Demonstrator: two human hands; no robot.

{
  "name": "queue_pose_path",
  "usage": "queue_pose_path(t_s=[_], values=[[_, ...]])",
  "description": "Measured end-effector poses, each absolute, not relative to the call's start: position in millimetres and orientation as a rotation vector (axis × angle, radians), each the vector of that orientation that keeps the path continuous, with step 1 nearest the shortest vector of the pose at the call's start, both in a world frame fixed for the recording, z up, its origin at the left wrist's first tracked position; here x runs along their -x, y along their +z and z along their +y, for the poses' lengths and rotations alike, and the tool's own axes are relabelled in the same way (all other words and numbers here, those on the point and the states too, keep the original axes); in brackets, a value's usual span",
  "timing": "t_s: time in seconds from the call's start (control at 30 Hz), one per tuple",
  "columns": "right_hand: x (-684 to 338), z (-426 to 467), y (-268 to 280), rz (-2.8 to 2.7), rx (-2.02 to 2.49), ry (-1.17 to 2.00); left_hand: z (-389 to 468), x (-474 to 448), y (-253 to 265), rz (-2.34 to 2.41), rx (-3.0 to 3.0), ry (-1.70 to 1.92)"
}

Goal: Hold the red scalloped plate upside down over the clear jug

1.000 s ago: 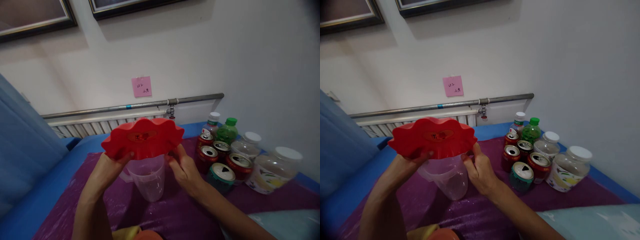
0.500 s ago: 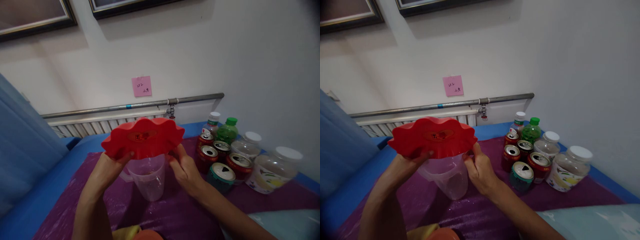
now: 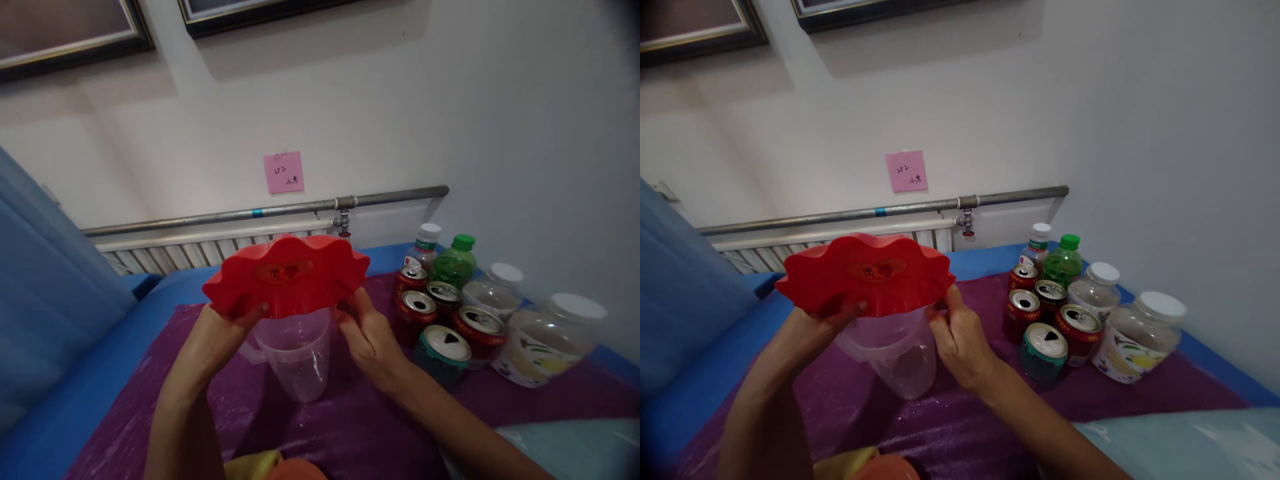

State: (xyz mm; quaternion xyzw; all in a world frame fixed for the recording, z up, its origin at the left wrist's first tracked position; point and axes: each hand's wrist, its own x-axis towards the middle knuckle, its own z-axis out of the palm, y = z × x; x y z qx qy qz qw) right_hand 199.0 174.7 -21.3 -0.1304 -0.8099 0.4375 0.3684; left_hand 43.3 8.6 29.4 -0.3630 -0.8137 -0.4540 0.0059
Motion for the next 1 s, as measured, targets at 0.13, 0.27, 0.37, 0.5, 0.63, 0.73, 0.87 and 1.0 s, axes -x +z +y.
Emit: queue_pose_path(t_s=[0.13, 0.27, 0.37, 0.5, 0.63, 0.73, 0.87, 1.0], values=[[-199.1, 174.5, -21.2, -2.069, 0.328, 1.129, 8.7, -42.3, 28.7, -2.513, 1.164, -1.409], [-199.5, 174.1, -20.5, -2.071, 0.333, 1.107, 8.1, -40.7, 26.6, -2.502, 1.172, -1.416], [-199.2, 174.3, -21.1, -2.073, 0.337, 1.099, 8.2, -40.4, 26.1, -2.508, 1.154, -1.428], [-198.1, 175.0, -22.4, -2.073, 0.323, 1.112, 8.7, -41.2, 27.6, -2.527, 1.141, -1.413], [-197.9, 175.2, -22.8, -2.067, 0.326, 1.104, 8.6, -41.5, 28.5, -2.5, 1.183, -1.404], [-198.2, 175.3, -22.6, -2.069, 0.319, 1.099, 8.6, -41.3, 28.3, -2.518, 1.159, -1.401], [-198.2, 175.6, -22.9, -2.07, 0.307, 1.086, 8.7, -40.6, 27.6, -2.536, 1.135, -1.404], [-197.8, 175.5, -23.6, -2.064, 0.31, 1.091, 8.6, -40.1, 27.2, -2.534, 1.148, -1.367]])
